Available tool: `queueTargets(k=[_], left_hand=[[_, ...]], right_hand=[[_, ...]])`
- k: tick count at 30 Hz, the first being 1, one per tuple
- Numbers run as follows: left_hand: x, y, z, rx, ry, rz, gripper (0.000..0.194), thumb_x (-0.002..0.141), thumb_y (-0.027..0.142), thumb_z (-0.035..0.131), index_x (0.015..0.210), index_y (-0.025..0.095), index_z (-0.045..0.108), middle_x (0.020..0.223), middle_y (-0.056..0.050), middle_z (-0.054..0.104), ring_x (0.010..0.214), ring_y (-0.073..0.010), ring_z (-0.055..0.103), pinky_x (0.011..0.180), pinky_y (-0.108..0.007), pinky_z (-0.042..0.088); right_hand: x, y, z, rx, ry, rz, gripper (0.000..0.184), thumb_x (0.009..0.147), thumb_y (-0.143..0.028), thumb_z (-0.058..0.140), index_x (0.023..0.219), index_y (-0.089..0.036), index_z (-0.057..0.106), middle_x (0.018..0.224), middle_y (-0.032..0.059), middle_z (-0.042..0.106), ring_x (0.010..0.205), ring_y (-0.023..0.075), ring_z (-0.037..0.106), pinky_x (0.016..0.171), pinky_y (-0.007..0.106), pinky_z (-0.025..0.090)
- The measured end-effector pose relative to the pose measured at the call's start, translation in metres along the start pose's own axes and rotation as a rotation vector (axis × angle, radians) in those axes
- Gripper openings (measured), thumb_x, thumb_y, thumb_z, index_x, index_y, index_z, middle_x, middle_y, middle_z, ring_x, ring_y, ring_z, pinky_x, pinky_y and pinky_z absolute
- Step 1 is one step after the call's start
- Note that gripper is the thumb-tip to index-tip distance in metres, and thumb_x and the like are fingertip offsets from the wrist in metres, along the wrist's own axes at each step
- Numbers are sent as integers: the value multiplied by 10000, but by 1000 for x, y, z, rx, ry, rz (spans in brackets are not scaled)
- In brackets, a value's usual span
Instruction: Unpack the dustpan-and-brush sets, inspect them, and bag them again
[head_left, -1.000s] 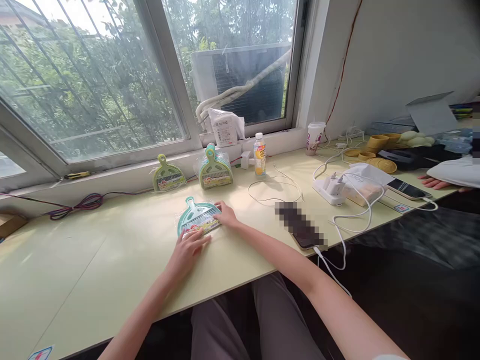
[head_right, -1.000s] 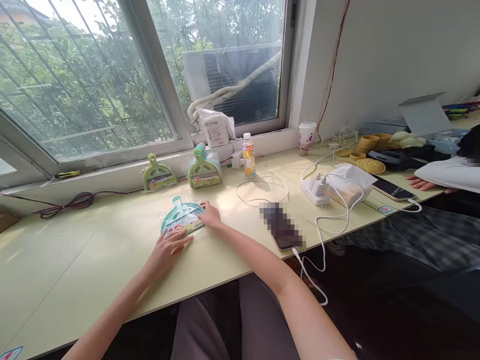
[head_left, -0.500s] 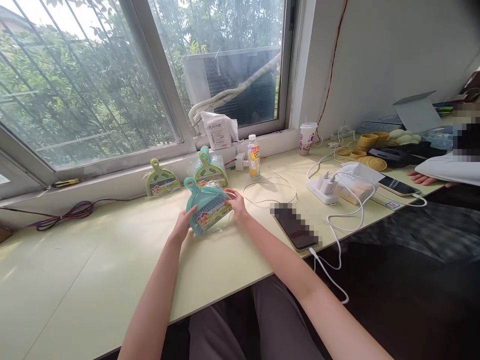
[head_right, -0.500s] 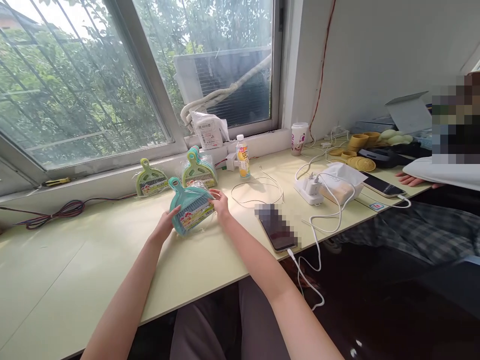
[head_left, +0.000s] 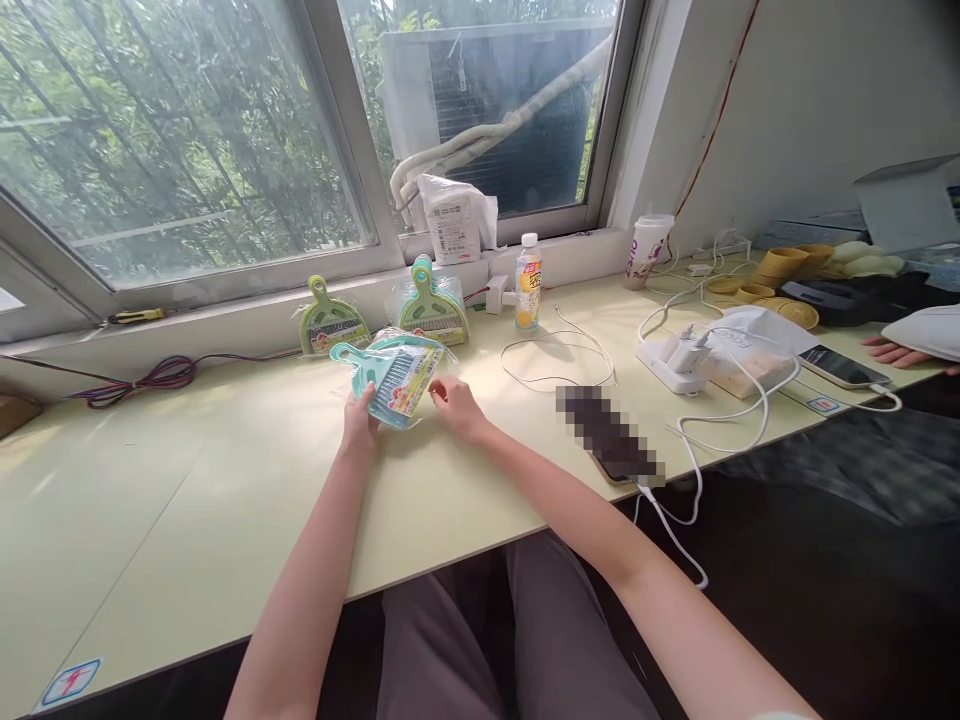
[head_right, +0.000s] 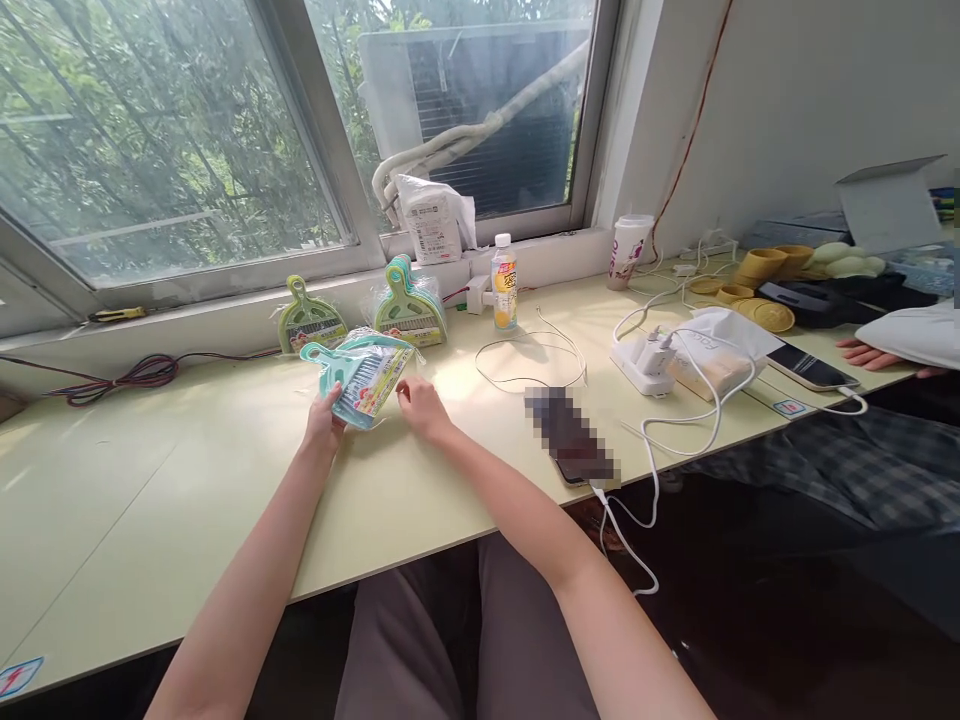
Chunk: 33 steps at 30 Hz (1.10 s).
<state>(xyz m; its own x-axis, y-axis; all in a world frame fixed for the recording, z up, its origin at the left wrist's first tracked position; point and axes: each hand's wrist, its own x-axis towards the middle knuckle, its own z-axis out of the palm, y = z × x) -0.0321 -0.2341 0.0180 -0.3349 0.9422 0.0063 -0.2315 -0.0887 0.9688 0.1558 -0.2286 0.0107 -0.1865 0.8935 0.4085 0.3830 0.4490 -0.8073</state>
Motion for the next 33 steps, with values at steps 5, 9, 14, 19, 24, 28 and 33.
queueTargets(k=[5,9,14,19,24,28,33], left_hand=[[-4,0,2,-11,-69,-22,441,789,341,654,1194,243,511,1065,-44,664,815,-165,666,617,-250,549],[-10,3,2,15,-192,-74,444,787,387,663,1186,258,514,1093,-34,662,813,-156,669,668,-276,559],[-15,8,2,125,-405,-77,494,777,534,648,1173,245,582,1079,-53,675,913,-195,672,768,-333,557],[-4,3,-9,149,-252,-75,493,696,563,722,933,132,677,906,-112,699,770,-198,672,738,-342,550],[6,3,-20,146,-86,-40,343,738,416,719,909,120,686,921,-122,713,692,-171,671,730,-337,550],[9,10,-29,134,33,12,269,848,348,578,952,114,661,996,-151,711,743,-178,700,763,-341,555],[15,17,-65,328,496,80,376,916,220,282,1194,93,503,1115,-213,647,977,-230,687,766,-367,571]], right_hand=[[8,7,1,476,23,313,137,909,-249,510,885,-164,615,816,37,682,747,137,666,836,330,556],[10,7,-4,827,155,413,191,862,-174,596,1040,-195,529,869,1,700,837,117,689,901,309,559],[12,13,-15,907,184,527,291,800,-92,667,1008,-205,498,847,-7,711,799,131,693,858,346,587],[15,16,-25,911,172,480,327,741,-77,732,1007,-178,572,825,12,730,785,154,701,852,379,591],[16,11,-27,904,125,474,313,728,-48,735,997,-155,615,775,15,735,732,148,696,840,395,596],[16,12,-28,910,128,458,313,719,-55,745,992,-153,628,775,22,737,738,159,698,826,404,600],[20,20,-40,963,302,484,293,730,-48,718,974,-166,605,802,16,731,760,162,704,843,386,594]])
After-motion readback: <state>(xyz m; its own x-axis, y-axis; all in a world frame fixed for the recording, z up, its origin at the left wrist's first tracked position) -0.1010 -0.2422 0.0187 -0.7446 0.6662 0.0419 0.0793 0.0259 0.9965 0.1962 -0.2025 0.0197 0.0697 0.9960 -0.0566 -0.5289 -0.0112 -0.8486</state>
